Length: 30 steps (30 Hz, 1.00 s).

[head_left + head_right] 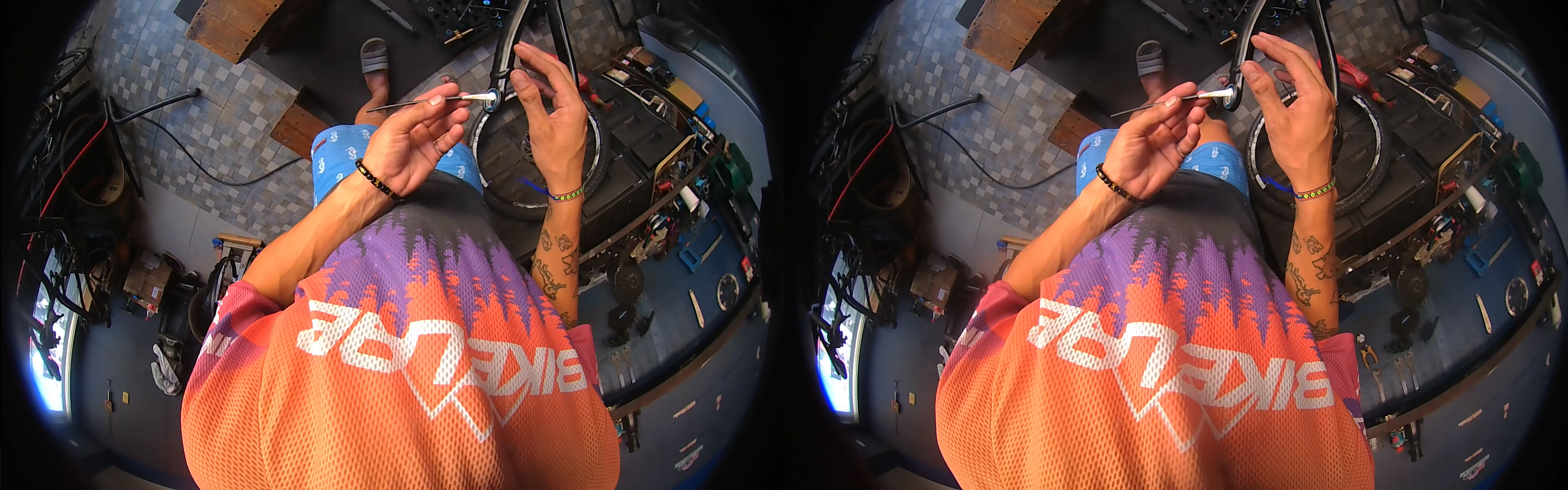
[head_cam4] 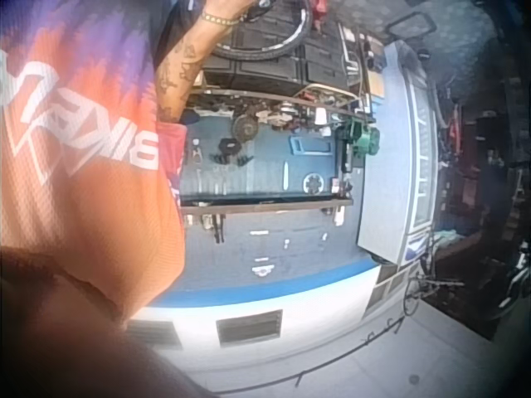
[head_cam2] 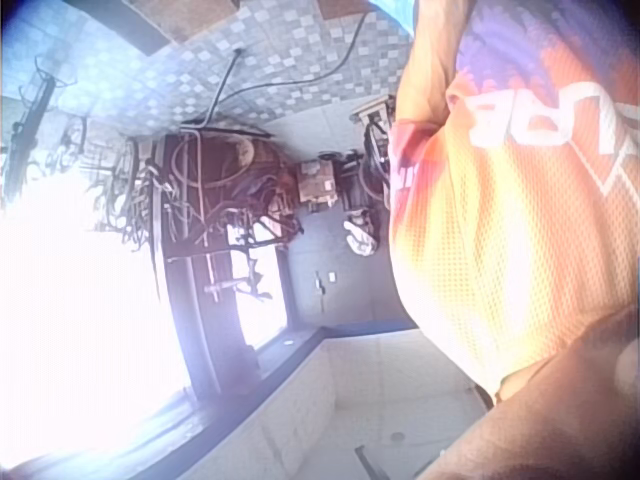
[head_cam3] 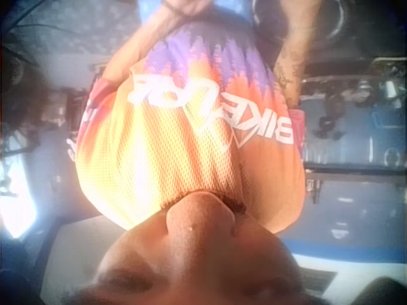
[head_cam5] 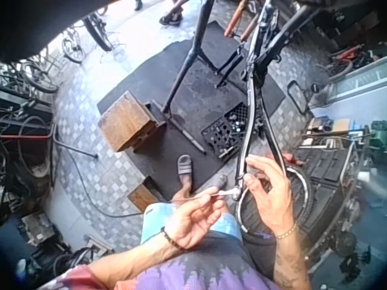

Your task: The person works on a bicycle frame mounted on a repair stand. They use a small brush to apply lubricant to the headset area, then use a blue cloth to wipe the component. The person handles tools and parts on a workbench while performing the maintenance.

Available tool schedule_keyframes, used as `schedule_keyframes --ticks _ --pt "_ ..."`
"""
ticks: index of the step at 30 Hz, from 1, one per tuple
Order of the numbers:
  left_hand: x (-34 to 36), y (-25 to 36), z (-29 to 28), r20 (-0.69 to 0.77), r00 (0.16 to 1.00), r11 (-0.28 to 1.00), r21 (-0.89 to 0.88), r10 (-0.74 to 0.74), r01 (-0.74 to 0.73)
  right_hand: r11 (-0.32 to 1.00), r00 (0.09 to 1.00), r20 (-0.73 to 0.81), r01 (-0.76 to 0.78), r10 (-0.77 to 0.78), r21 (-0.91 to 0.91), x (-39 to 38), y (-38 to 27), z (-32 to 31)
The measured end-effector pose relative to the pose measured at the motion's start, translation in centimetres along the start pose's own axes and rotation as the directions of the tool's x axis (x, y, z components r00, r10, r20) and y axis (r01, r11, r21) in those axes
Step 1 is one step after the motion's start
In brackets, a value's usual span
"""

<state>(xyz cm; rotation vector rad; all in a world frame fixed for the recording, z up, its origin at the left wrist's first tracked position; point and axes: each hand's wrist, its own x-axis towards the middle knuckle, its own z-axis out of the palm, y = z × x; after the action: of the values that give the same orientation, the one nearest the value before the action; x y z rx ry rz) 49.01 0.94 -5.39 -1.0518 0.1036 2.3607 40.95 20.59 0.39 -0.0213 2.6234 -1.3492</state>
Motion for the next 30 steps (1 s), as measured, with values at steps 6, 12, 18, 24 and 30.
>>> schedule_keyframes --ticks 6,12,18,24,30 --pt "1.0 0.4 -0.6 0.012 1.000 1.000 0.020 -0.015 0.015 1.000 1.000 0.005 0.014 -0.014 -0.013 0.0 0.1 0.0" --pt "2.0 1.6 -0.4 0.030 0.999 0.991 0.130 -0.038 0.034 1.000 1.000 0.002 0.018 -0.018 -0.003 0.0 0.1 0.1" --pt "2.6 2.3 0.1 0.040 0.998 0.971 0.237 -0.050 0.039 1.000 1.000 -0.005 0.018 -0.018 0.002 -0.1 0.4 -0.1" --pt "3.7 3.8 0.9 0.069 0.995 0.911 0.409 -0.074 0.040 1.000 1.000 -0.001 0.017 -0.017 0.001 -0.2 0.5 -0.4" --pt "4.9 6.4 2.8 0.101 0.989 0.739 0.674 -0.111 0.014 1.000 1.000 0.001 -0.002 0.002 0.003 -0.4 0.7 -0.3"
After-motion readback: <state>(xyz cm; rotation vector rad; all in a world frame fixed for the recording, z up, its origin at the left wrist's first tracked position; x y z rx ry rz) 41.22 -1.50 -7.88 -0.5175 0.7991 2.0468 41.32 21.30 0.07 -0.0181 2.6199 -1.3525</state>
